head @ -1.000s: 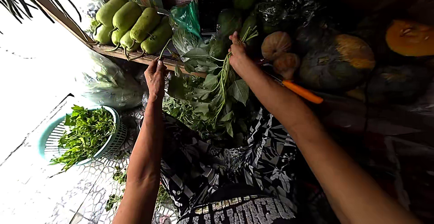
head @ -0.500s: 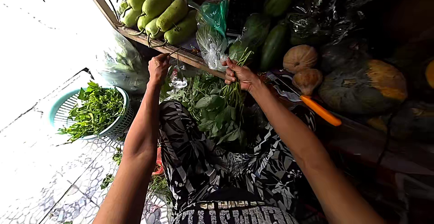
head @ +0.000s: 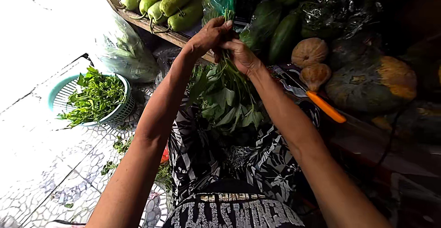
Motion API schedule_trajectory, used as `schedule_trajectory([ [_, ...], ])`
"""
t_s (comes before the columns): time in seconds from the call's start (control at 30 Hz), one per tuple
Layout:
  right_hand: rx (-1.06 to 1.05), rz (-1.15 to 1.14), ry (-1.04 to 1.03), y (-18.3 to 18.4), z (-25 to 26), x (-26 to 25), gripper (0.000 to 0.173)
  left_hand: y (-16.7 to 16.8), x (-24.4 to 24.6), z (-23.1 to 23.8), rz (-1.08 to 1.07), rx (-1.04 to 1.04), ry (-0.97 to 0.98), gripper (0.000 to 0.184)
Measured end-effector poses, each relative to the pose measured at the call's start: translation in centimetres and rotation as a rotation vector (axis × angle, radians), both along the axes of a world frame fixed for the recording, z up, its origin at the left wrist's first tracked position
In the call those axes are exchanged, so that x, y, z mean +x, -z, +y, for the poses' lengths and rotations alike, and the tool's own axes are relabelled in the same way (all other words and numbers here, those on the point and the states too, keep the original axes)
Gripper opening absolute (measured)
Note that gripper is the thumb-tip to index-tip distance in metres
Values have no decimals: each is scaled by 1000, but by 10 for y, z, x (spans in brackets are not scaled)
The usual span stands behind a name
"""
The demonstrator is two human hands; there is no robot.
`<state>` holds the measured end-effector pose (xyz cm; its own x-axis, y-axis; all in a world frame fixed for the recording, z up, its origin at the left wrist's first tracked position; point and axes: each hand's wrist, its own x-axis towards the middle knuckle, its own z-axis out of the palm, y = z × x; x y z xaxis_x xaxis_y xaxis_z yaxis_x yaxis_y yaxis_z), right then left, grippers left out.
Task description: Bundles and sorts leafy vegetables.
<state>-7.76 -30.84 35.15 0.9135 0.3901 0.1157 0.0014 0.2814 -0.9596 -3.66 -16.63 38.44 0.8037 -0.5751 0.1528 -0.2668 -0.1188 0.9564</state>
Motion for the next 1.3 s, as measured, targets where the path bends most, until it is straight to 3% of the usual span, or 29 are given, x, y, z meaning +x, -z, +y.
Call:
schedule_trajectory([
  [0.1,-2,-81,95,-3,-2,-2,32,-17,2,-10,-82,88,-61,26],
  [0.23,15,-114,247,-10,3,-2,31,-6,-2,-20,-84,-80,-148,34],
  [0.33,64,-28,554,-16,-11,12,31,27,-19,-9,-29,81,-45,64],
  [0.4,200,103,749,-16,-21,34,30,54,-38,-14,-14,241,-35,106],
  [0.43,241,164,815,-13,-24,41,30,67,-47,-21,-25,280,-62,114],
  [0.5,280,244,845,-5,-24,41,30,89,-61,-35,-126,401,-198,106],
  [0.6,230,259,724,8,-25,29,31,125,-84,-62,-387,688,-509,77],
  [0.67,177,227,639,15,-26,16,31,141,-103,-67,-509,660,-606,68],
  [0.73,109,166,549,23,-32,3,34,124,-136,-54,-441,578,-454,80],
  [0.8,57,143,452,37,-35,-10,36,124,-164,-25,-530,471,-468,86],
  [0.9,8,151,407,59,-45,-9,44,143,-201,58,-748,272,-837,38],
  [0.93,-22,145,425,66,-49,-9,44,160,-216,93,-663,266,-978,30],
  [1.0,-94,109,458,77,-51,-9,43,208,-253,165,-150,412,-1154,32],
  [1.07,-148,84,464,82,-49,-12,38,264,-285,225,417,560,-1159,39],
  [1.1,-160,76,453,84,-45,-15,37,290,-301,242,559,638,-1133,38],
  [1.2,-189,91,381,82,-30,-25,39,343,-314,255,695,709,-1094,30],
  [1.3,-201,128,289,83,-19,-34,37,372,-291,245,810,751,-1072,37],
])
